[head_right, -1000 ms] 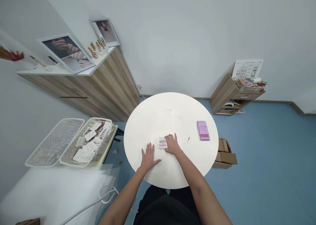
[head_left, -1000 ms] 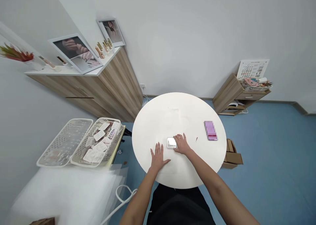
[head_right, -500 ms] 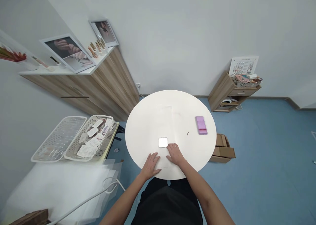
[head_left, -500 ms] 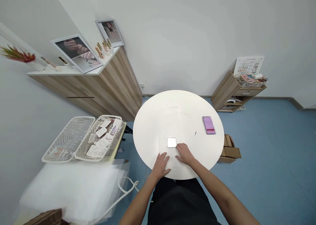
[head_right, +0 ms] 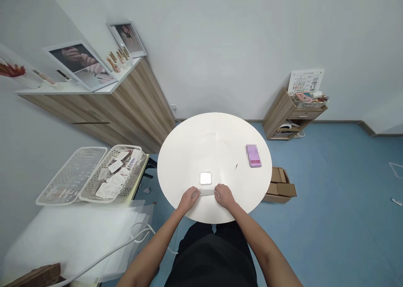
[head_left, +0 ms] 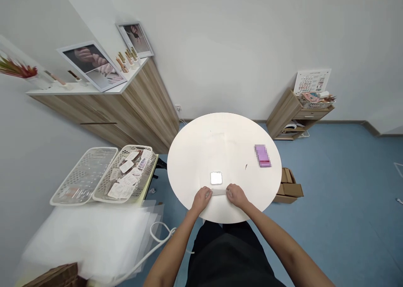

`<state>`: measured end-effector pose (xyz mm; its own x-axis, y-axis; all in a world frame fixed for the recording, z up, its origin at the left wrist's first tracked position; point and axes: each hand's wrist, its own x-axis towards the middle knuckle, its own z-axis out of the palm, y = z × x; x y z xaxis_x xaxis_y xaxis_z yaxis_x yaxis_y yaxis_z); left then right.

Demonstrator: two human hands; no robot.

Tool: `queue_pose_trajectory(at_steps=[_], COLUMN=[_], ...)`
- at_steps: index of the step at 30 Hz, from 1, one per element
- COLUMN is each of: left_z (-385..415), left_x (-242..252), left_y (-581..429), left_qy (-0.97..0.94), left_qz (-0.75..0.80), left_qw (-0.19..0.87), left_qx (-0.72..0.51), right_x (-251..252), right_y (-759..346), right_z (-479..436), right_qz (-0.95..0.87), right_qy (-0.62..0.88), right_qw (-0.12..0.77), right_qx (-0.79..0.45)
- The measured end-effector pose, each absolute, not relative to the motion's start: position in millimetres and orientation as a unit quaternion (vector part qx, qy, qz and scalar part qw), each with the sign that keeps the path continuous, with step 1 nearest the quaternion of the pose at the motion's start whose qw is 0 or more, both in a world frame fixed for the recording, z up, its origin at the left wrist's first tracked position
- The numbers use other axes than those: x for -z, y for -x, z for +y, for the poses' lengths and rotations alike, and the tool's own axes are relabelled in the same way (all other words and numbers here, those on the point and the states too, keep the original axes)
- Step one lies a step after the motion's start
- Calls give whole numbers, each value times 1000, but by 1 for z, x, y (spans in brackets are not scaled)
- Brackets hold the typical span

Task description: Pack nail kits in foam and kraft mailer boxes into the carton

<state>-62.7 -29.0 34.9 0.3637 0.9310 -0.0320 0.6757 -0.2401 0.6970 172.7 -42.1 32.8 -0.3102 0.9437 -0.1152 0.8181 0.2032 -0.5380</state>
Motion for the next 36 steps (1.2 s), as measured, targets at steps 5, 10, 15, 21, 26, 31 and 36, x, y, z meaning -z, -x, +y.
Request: queue_pose_trajectory(at_steps=[5, 10, 15, 21, 26, 31, 36], left_z=[7, 39, 42, 19, 17, 25, 33], left_x=[-40, -39, -43, -29, -10, -3, 2], left_y=[63, 56, 44, 34, 36, 34, 33], left_qy=[-713, -694, -711, -879, -874, -860, -847], left_qz=[574, 606, 635, 454, 471, 490, 499], left_qw=[326, 297, 152, 80, 88, 117, 159], left_qx=[-236, -250, -262, -120, -80, -84, -96], right_x=[-39, -38, -36, -28, -21, -26, -35], right_y=[-176, -171, -165, -163, -162, -159, -159], right_z=[4, 42, 69, 90, 99, 99, 74], right_qz=[-666, -640, -624, -638, -650, -662, -800], right_qy=[628, 667, 701, 703, 696, 703, 542], right_qw=[206, 187, 140, 97, 86, 134, 179], right_qx=[-346, -331, -316, -298, -292, -222, -184])
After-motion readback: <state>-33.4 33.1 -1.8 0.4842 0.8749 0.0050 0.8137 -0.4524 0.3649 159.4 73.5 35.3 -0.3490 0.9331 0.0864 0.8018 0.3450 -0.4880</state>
